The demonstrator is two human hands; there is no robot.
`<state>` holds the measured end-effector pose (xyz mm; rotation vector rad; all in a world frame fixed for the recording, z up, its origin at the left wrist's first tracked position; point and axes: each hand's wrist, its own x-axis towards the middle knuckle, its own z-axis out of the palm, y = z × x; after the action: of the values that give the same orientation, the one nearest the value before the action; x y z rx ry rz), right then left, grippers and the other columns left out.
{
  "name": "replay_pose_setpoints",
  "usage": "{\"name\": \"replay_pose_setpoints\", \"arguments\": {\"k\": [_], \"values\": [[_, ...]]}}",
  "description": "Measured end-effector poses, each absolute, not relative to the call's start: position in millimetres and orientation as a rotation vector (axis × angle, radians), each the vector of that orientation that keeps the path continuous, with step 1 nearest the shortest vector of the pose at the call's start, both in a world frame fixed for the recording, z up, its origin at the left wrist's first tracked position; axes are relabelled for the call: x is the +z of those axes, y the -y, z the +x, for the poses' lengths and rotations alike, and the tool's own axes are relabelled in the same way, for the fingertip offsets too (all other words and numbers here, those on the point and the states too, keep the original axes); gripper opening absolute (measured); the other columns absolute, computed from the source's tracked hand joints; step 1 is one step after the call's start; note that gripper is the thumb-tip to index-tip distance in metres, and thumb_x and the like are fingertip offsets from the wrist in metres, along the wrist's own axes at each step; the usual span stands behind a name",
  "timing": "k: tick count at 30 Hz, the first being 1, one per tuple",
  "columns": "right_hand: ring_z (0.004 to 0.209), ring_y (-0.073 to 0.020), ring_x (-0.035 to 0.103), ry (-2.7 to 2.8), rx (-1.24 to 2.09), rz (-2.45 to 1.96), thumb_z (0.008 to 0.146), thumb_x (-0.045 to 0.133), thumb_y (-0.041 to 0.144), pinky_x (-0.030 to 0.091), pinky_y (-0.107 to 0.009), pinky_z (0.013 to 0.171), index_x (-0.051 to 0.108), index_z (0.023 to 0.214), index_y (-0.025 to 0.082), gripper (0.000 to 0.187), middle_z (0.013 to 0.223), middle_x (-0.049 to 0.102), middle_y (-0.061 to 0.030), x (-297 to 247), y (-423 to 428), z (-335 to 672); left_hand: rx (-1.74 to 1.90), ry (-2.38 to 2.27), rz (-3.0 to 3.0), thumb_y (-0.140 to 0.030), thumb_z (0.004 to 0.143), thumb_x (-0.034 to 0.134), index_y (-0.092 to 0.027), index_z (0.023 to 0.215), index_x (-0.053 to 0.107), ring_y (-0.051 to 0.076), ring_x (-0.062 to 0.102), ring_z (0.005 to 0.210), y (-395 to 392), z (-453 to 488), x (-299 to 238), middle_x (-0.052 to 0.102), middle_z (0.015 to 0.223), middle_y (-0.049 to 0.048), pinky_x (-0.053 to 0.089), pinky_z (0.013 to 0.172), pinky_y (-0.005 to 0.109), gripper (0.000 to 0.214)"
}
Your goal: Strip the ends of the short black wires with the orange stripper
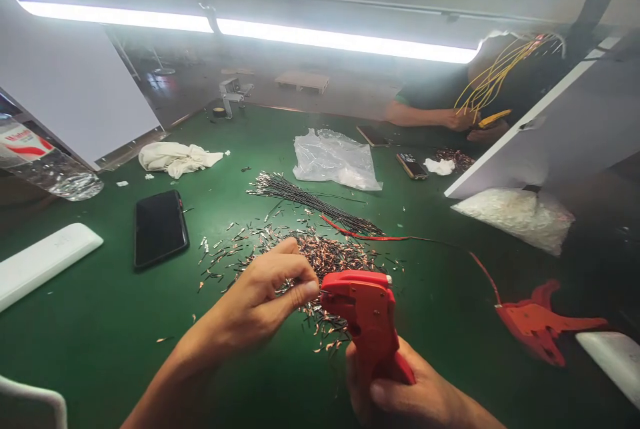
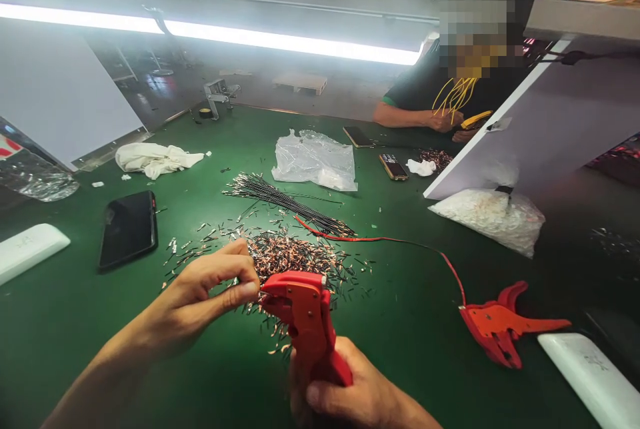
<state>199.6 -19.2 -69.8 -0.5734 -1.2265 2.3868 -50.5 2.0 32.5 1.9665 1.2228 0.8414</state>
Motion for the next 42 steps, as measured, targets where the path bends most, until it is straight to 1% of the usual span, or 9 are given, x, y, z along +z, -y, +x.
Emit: {"name": "replay_pose_setpoints", "arguments": {"k": [6, 10, 15, 17, 20, 24, 30, 36, 42], "values": [[0.059, -0.0109, 0.047, 1.231, 2.375, -0.611, 0.079, 0.076, 0.052, 0.035, -0.023, 0.055, 0.064, 0.080, 0.017, 0.037, 0.068, 0.058, 0.0006, -69, 18, 201, 0.851, -1.249, 1.983, -0.021, 0.096, 0.050, -0.019, 0.069, 0.057, 0.017, 0.048, 0.071, -3, -51, 33, 0.053, 0.069, -0.0009, 0.043, 0.069, 0.030, 0.028], [0.057, -0.0113, 0.047, 1.272, 2.356, -0.591, 0.077, 0.077, 0.056, 0.034, -0.024, 0.053, 0.065, 0.080, 0.015, 0.043, 0.067, 0.058, 0.0001, -68, 16, 201, 0.848, -1.246, 1.984, -0.019, 0.095, 0.050, -0.019, 0.069, 0.057, 0.017, 0.049, 0.072, -3, -50, 33, 0.053, 0.068, -0.0010, 0.043, 0.068, 0.029, 0.027], [0.059, -0.0122, 0.046, 1.258, 2.368, -0.599, 0.078, 0.075, 0.058, 0.039, -0.026, 0.057, 0.063, 0.083, 0.018, 0.042, 0.069, 0.058, 0.0012, -76, 19, 200, 0.822, -1.248, 1.976, -0.019, 0.095, 0.050, -0.019, 0.071, 0.059, 0.017, 0.051, 0.074, -3, -49, 30, 0.053, 0.072, -0.0009, 0.043, 0.069, 0.029, 0.026], [0.057, -0.0117, 0.045, 1.251, 2.367, -0.579, 0.077, 0.075, 0.060, 0.037, -0.025, 0.055, 0.062, 0.082, 0.018, 0.045, 0.067, 0.055, 0.0017, -77, 20, 199, 0.802, -1.246, 1.964, -0.018, 0.095, 0.050, -0.018, 0.071, 0.059, 0.017, 0.051, 0.075, -4, -48, 30, 0.052, 0.073, -0.0009, 0.042, 0.068, 0.029, 0.026], [0.059, -0.0110, 0.045, 1.260, 2.363, -0.568, 0.079, 0.075, 0.056, 0.035, -0.024, 0.055, 0.062, 0.082, 0.017, 0.042, 0.068, 0.055, 0.0016, -73, 19, 199, 0.785, -1.232, 1.955, -0.018, 0.095, 0.050, -0.019, 0.072, 0.059, 0.017, 0.049, 0.075, -4, -47, 30, 0.051, 0.072, -0.0014, 0.041, 0.069, 0.028, 0.025], [0.062, -0.0112, 0.048, 1.275, 2.374, -0.565, 0.084, 0.074, 0.049, 0.036, -0.025, 0.060, 0.063, 0.079, 0.017, 0.035, 0.069, 0.056, 0.0013, -66, 18, 201, 0.772, -1.230, 1.944, -0.018, 0.095, 0.050, -0.019, 0.071, 0.057, 0.017, 0.048, 0.076, -3, -47, 32, 0.051, 0.071, -0.0017, 0.040, 0.070, 0.028, 0.025], [0.062, -0.0108, 0.046, 1.196, 2.338, -0.611, 0.081, 0.077, 0.047, 0.034, -0.024, 0.058, 0.064, 0.081, 0.014, 0.035, 0.070, 0.057, -0.0001, -62, 21, 201, 0.784, -1.241, 1.950, -0.020, 0.096, 0.047, -0.019, 0.073, 0.057, 0.017, 0.047, 0.075, -3, -49, 33, 0.051, 0.073, -0.0008, 0.039, 0.070, 0.029, 0.025], [0.064, -0.0105, 0.046, 1.217, 2.353, -0.472, 0.086, 0.074, 0.039, 0.034, -0.023, 0.060, 0.064, 0.085, 0.015, 0.026, 0.073, 0.057, 0.0006, -65, 18, 202, 0.757, -1.275, 1.967, -0.020, 0.096, 0.047, -0.018, 0.074, 0.056, 0.017, 0.046, 0.077, -3, -52, 36, 0.051, 0.074, -0.0003, 0.038, 0.073, 0.031, 0.024], [0.063, -0.0109, 0.044, 1.258, 2.380, -0.489, 0.088, 0.071, 0.042, 0.034, -0.023, 0.058, 0.062, 0.084, 0.016, 0.028, 0.073, 0.054, 0.0011, -69, 18, 203, 0.700, -1.227, 2.006, -0.018, 0.095, 0.046, -0.018, 0.070, 0.053, 0.018, 0.045, 0.077, -4, -50, 42, 0.050, 0.071, -0.0001, 0.036, 0.070, 0.030, 0.026]]}}
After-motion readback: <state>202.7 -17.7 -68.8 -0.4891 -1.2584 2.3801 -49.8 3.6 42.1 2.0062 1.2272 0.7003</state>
